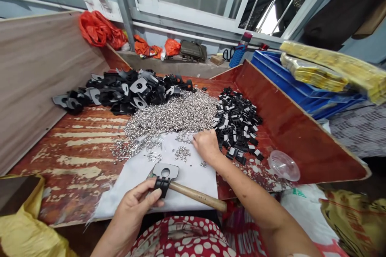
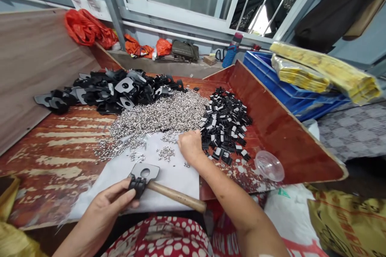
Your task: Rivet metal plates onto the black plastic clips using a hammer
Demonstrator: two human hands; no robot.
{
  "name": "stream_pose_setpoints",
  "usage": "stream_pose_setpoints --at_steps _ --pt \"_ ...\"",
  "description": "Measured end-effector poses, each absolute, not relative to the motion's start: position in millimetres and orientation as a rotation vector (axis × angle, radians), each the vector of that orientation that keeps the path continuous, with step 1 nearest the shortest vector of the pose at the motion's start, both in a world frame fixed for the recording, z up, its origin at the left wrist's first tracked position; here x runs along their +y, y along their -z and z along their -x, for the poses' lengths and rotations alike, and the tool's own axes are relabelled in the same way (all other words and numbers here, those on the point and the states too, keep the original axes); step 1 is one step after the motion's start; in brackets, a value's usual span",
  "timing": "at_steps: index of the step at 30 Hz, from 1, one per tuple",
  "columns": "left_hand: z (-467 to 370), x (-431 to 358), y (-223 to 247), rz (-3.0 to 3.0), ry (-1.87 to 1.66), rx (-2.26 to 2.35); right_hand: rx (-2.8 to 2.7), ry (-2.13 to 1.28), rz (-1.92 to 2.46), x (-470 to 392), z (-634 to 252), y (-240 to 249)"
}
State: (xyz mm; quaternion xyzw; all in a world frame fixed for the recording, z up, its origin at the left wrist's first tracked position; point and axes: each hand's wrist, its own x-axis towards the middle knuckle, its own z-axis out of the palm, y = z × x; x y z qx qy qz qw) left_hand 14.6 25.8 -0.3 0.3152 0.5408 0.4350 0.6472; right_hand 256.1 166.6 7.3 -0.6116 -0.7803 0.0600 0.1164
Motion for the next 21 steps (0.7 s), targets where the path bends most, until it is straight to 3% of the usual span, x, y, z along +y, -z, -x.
stream_pose_setpoints --at_steps 7,13,18,21 --pt "-21.3 25.6 -5.7 -0.660 -0.938 1.153 -2.231 -0.340 1.632 141.4 -252.7 -15.9" --pt "-33.8 31.0 0.5 -0.652 -0.979 1.084 -1.701 -1.274 0.983 74.9 -217.0 -18.7" --pt "-26.4 27.4 3.3 -0.729 -1.084 1.172 -1.820 -1.221 0.977 75.1 -206.5 -16.7" --pt "-14.7 24.5 2.2 -0.740 -1.121 1.229 -2.196 -0.804 1.191 107.5 -201.2 -22.5"
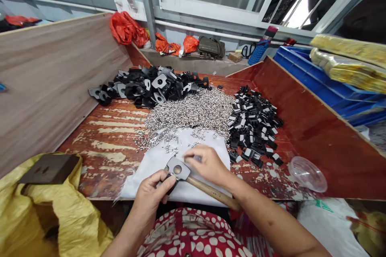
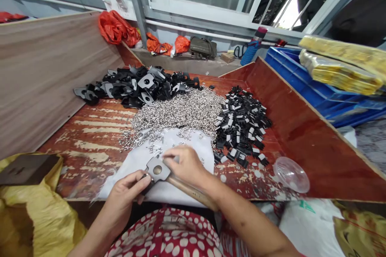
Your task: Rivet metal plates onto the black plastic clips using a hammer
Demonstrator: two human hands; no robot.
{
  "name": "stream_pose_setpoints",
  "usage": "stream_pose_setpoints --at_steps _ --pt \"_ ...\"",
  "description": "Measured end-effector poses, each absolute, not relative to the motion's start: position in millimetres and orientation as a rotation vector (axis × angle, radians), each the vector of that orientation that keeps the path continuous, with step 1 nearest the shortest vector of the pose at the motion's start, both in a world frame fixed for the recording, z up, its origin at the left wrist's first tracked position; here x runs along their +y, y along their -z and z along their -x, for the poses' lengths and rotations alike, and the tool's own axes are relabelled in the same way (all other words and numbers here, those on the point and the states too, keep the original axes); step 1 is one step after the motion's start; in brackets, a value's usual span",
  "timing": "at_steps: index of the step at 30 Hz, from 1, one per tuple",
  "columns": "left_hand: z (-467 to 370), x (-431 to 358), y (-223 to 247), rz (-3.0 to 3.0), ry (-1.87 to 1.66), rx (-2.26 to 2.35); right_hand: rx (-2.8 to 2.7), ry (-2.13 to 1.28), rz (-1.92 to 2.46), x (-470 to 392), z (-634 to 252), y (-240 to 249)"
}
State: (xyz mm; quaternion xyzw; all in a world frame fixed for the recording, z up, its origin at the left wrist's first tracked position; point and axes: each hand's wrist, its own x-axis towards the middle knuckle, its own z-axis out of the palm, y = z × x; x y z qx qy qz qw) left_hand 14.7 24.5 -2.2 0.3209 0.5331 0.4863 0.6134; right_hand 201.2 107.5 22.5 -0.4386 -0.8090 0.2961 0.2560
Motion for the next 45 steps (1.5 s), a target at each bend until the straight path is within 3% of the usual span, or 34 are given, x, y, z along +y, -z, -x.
stream_pose_setpoints --at_steps 3,5,12,18,26,45 --pt "-5.7 22.2 1.0 -0.714 -1.152 1.249 -2.528 -0.222 1.443 143.3 -183.0 -22.8" --pt "-1.6 20.8 0.8 -0.692 -1.167 1.251 -2.629 -0.108 1.487 158.0 -166.0 -17.6" --pt "10.8 22.2 -0.9 -0.513 -1.249 1.204 -2.767 -0.020 1.378 166.0 -139.1 6.0" --pt "17.3 24.5 -6.1 -0.387 -1.359 1.109 -2.586 -0.075 1.380 170.4 -172.6 -9.7" --pt "0.1 32.6 -6.4 -0.336 -1.355 1.046 -2.146 -0.673 0.848 85.0 -182.0 -49.6" --pt "-23.8 21.2 2.7 -0.065 -1.361 0.851 -2.210 -0.027 0.811 51.4 -159.5 -32.5"
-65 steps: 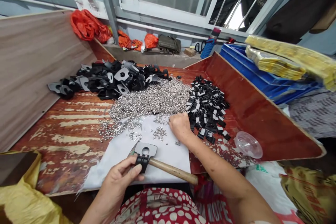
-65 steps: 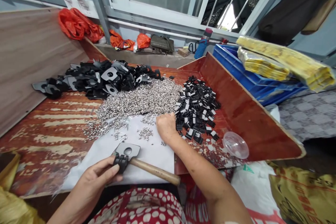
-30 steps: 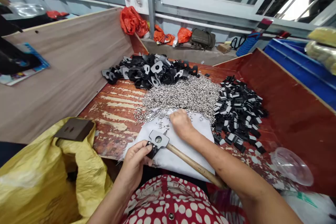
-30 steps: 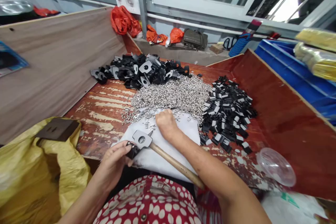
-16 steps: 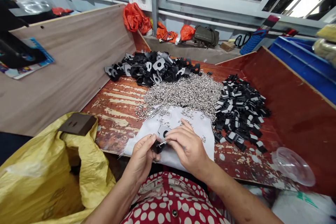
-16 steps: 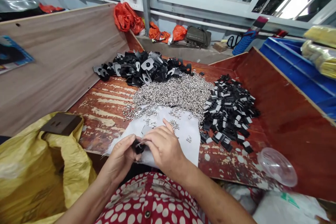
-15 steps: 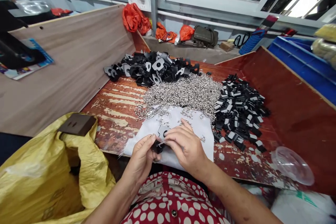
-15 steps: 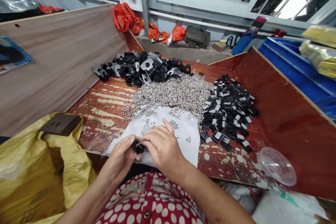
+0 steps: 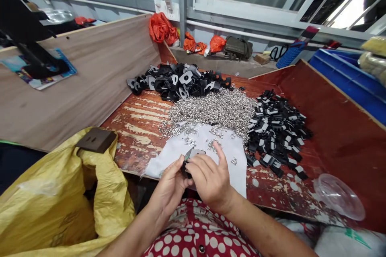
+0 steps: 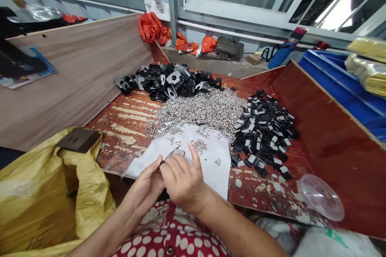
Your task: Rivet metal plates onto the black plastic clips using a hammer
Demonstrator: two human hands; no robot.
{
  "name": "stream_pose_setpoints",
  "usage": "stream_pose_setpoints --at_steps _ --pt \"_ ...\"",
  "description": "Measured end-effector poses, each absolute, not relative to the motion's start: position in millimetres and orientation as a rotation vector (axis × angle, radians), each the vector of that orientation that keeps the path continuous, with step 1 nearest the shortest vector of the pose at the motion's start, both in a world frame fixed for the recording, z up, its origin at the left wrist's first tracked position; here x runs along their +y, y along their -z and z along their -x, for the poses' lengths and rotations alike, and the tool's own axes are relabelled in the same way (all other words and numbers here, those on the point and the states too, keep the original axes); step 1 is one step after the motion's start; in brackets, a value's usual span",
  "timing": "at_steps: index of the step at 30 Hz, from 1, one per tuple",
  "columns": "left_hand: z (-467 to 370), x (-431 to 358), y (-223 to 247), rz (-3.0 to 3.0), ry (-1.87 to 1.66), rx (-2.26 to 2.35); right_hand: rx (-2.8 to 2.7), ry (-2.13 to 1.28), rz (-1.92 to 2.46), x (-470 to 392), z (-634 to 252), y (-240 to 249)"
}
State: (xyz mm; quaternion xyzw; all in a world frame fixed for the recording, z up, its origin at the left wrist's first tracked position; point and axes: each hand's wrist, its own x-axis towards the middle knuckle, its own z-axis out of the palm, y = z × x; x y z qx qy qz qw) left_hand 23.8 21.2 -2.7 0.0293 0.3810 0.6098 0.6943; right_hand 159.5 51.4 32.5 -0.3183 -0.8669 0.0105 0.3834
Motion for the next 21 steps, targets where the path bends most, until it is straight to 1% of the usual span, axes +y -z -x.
stream_pose_setpoints --at_steps 3,5,9,11,21 --pt "-25.7 19.4 -1.4 -0.075 -1.359 0.851 -2.143 -0.170 0.933 54.7 -161.0 -34.9" --pt "-26.2 18.1 -3.6 -0.095 -1.362 0.857 -2.131 -0.198 0.959 55.5 -162.6 -35.9" --pt "-28.3 16.1 -3.9 -0.099 -1.390 0.842 -2.225 0.077 0.814 49.6 -162.6 -33.8" --pt "-30.1 14.9 -3.3 -0.097 -1.418 0.831 -2.253 0.159 0.784 45.8 -160.9 -31.7" --pt "-17.1 -1.7 7.0 -0.217 -1.366 1.023 -2.316 0.140 0.787 27.9 -151.8 -18.1"
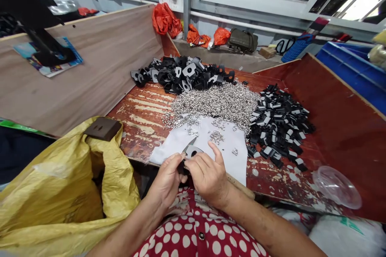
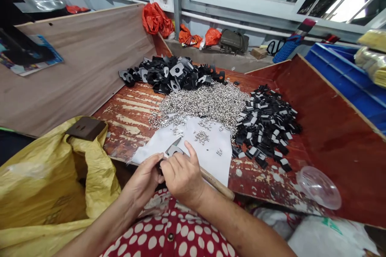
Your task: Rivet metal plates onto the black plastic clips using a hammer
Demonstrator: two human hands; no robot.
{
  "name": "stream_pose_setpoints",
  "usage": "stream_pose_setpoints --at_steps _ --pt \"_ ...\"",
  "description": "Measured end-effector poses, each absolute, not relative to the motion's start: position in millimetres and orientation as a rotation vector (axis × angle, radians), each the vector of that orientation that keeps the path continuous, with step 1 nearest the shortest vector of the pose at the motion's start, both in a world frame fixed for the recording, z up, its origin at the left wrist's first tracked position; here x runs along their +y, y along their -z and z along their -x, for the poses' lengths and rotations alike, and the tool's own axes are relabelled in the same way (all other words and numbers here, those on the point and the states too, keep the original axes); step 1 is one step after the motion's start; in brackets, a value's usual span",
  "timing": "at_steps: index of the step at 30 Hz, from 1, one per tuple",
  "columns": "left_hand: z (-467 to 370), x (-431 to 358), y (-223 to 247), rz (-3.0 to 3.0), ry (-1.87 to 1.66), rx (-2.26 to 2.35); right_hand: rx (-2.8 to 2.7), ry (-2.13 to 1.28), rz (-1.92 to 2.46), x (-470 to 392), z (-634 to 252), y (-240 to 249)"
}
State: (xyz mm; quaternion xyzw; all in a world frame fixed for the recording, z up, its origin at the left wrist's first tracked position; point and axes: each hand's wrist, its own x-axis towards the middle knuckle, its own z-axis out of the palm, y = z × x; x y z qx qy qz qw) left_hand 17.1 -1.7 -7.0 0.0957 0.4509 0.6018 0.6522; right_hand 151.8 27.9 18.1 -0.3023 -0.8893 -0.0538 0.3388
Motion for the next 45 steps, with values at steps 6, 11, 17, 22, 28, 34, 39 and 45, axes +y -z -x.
stream_pose_setpoints --at_steps 6,11,17,22,28,34,39,45 --pt "-5.3 -11.4 -1.2 -0.278 -1.368 1.035 -2.254 0.006 0.774 28.1 -145.9 -18.4" --pt "4.3 -29.2 -2.4 -0.641 -1.478 1.188 -2.208 -0.182 0.742 30.8 -148.7 -23.2" --pt "37.8 -56.1 -8.7 -0.898 -1.145 1.582 -2.549 -0.163 1.189 30.5 -204.7 -11.9" --pt "21.9 -49.7 15.3 -0.999 -1.016 1.601 -2.702 -0.171 1.619 23.0 -243.6 10.9" --pt "-4.4 -32.0 48.9 -1.265 -1.017 1.759 -2.573 -0.442 1.356 8.3 -269.9 -5.5" --pt "-4.8 -33.5 50.0 -1.359 -1.050 1.839 -2.331 -0.284 1.056 -13.3 -266.8 -19.1" --pt "-3.6 -34.0 51.1 -1.396 -1.049 1.882 -2.564 -0.247 1.122 -14.0 -255.2 -1.7" --pt "-6.2 -32.8 53.2 -1.398 -1.037 1.878 -2.564 -0.256 1.162 -17.7 -259.7 -0.6"
